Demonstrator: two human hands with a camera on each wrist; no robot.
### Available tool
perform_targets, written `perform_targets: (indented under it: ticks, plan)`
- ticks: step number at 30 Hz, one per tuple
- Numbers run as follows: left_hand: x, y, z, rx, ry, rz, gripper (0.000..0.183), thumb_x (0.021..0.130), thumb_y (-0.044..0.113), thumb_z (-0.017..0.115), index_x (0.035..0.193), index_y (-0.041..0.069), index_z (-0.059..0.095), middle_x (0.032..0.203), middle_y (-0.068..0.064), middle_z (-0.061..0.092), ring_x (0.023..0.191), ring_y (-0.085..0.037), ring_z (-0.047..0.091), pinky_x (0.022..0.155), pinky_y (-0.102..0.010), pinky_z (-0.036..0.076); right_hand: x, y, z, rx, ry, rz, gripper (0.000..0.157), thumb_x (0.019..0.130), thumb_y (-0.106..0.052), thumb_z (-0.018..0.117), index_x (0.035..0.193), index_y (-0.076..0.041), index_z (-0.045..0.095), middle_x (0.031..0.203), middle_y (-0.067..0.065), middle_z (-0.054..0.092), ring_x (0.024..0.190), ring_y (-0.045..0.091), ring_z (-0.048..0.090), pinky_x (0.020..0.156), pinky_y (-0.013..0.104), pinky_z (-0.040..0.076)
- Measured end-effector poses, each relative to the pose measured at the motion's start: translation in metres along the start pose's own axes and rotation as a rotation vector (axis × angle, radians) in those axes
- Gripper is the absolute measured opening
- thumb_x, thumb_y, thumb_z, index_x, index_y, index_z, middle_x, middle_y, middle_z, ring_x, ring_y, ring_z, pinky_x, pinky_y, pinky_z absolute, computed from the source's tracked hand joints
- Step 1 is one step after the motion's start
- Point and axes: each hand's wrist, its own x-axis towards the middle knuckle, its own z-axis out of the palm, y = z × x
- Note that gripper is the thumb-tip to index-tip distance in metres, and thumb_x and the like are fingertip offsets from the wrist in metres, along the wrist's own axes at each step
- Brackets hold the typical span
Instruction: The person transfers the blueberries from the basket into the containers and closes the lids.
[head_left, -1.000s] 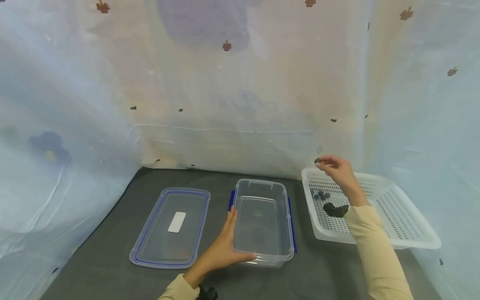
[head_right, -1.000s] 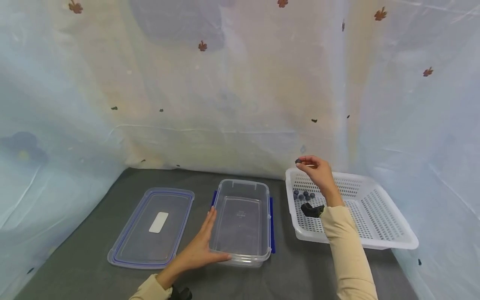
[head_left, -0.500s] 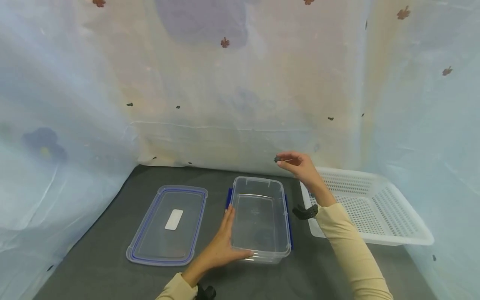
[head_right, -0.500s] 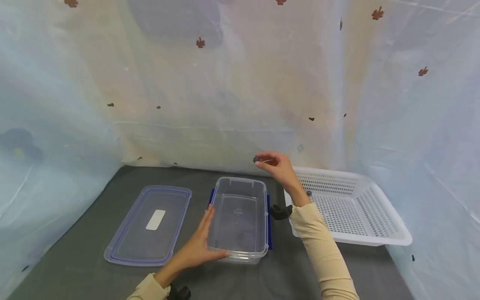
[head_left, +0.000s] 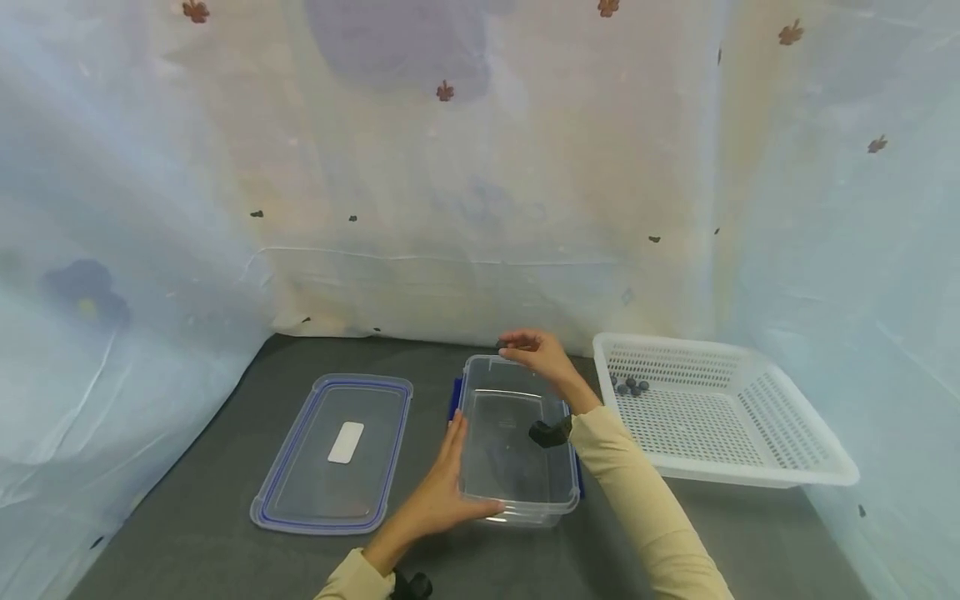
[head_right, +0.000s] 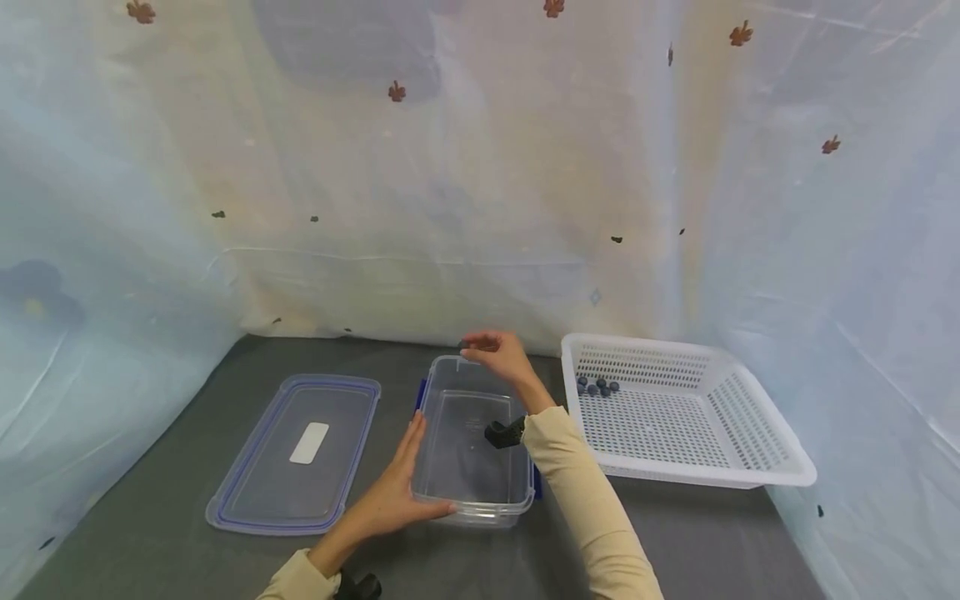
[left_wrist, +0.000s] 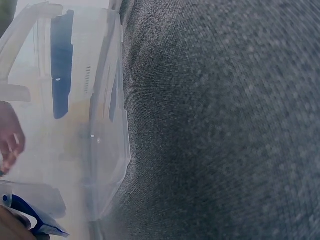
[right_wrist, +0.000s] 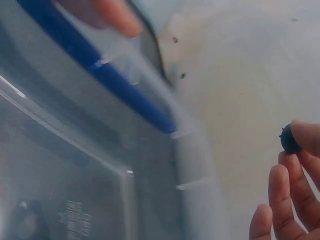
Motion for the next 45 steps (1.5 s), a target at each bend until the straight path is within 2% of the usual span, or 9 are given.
perform_targets:
  ticks: [8,11,14,17,20,26,30,34,45]
  plan:
    - [0.003,-0.001,-0.001,0.002,-0.005,-0.002,0.126,0.071,0.045,0.084,0.155,0.004,-0.002,0.161,-0.013,-0.01,0.143,-0.038,0.0,0.107,-0.064,0.02,0.009,0.018,0.028,-0.101,0.02,0.076,0.028,0.086,-0.01,0.074,0.11,0.003,0.069,0.099,0.012,0.07,0.096,0.028,0.064,0.086,0.047,0.051]
    - [0.003,-0.001,0.0,0.004,-0.001,0.003,0.127,0.071,0.045,0.084,0.155,0.003,-0.002,0.161,-0.013,-0.009,0.143,-0.037,0.0,0.108,-0.063,0.019,0.01,0.026,0.038,-0.147,0.017,0.117,0.026,0.084,-0.012,0.076,0.106,0.001,0.071,0.093,0.008,0.072,0.093,0.025,0.065,0.085,0.042,0.052]
    - [0.002,-0.001,0.0,0.001,0.002,0.004,0.127,0.07,0.044,0.084,0.155,0.004,-0.001,0.161,-0.012,-0.009,0.144,-0.037,0.0,0.108,-0.062,0.02,0.009,0.033,0.045,-0.225,0.028,0.142,0.023,0.082,-0.013,0.078,0.1,0.0,0.072,0.086,0.005,0.071,0.083,0.022,0.066,0.076,0.038,0.054]
    - [0.002,-0.001,0.001,-0.009,0.0,-0.005,0.127,0.07,0.044,0.085,0.155,0.006,-0.001,0.161,-0.01,-0.01,0.144,-0.037,-0.001,0.108,-0.063,0.019,0.008,0.04,0.049,-0.305,0.053,0.137,0.021,0.079,-0.013,0.08,0.094,0.0,0.073,0.082,0.005,0.071,0.076,0.02,0.065,0.071,0.036,0.054]
    - [0.002,0.0,0.001,-0.018,0.001,-0.007,0.128,0.07,0.044,0.085,0.155,0.006,-0.001,0.161,-0.01,-0.01,0.143,-0.038,-0.001,0.108,-0.063,0.019,0.009,0.048,0.052,-0.346,0.072,0.125,0.02,0.077,-0.011,0.081,0.091,0.001,0.073,0.081,0.006,0.071,0.075,0.02,0.064,0.071,0.037,0.054]
    - [0.0,-0.001,0.004,-0.012,0.014,0.007,0.128,0.069,0.043,0.086,0.155,0.002,0.0,0.161,-0.013,-0.008,0.143,-0.041,0.001,0.107,-0.064,0.02,0.011,0.071,0.058,-0.421,0.095,0.145,0.018,0.075,-0.014,0.083,0.089,-0.004,0.075,0.081,0.002,0.071,0.076,0.018,0.063,0.073,0.035,0.053]
    - [-0.001,0.0,0.004,-0.01,0.018,0.007,0.128,0.068,0.043,0.086,0.155,0.002,0.0,0.161,-0.013,-0.008,0.143,-0.04,0.002,0.107,-0.064,0.02,0.011,0.078,0.06,-0.474,0.094,0.146,0.019,0.073,-0.014,0.084,0.087,-0.005,0.076,0.078,0.002,0.07,0.071,0.015,0.06,0.065,0.03,0.051]
    - [-0.001,0.001,0.004,-0.009,0.015,-0.002,0.129,0.068,0.045,0.086,0.155,0.004,0.0,0.161,-0.011,-0.009,0.143,-0.038,0.001,0.108,-0.062,0.02,0.008,0.079,0.06,-0.486,0.09,0.143,0.02,0.072,-0.013,0.084,0.088,-0.003,0.076,0.077,0.002,0.07,0.067,0.014,0.057,0.06,0.028,0.049]
    - [-0.001,0.0,0.0,-0.005,0.02,0.013,0.127,0.069,0.043,0.086,0.155,0.003,0.002,0.161,-0.011,-0.008,0.143,-0.039,0.002,0.107,-0.062,0.022,0.008,0.074,0.06,-0.466,0.085,0.156,0.02,0.072,-0.011,0.083,0.089,-0.004,0.076,0.079,0.002,0.07,0.07,0.015,0.059,0.064,0.031,0.05]
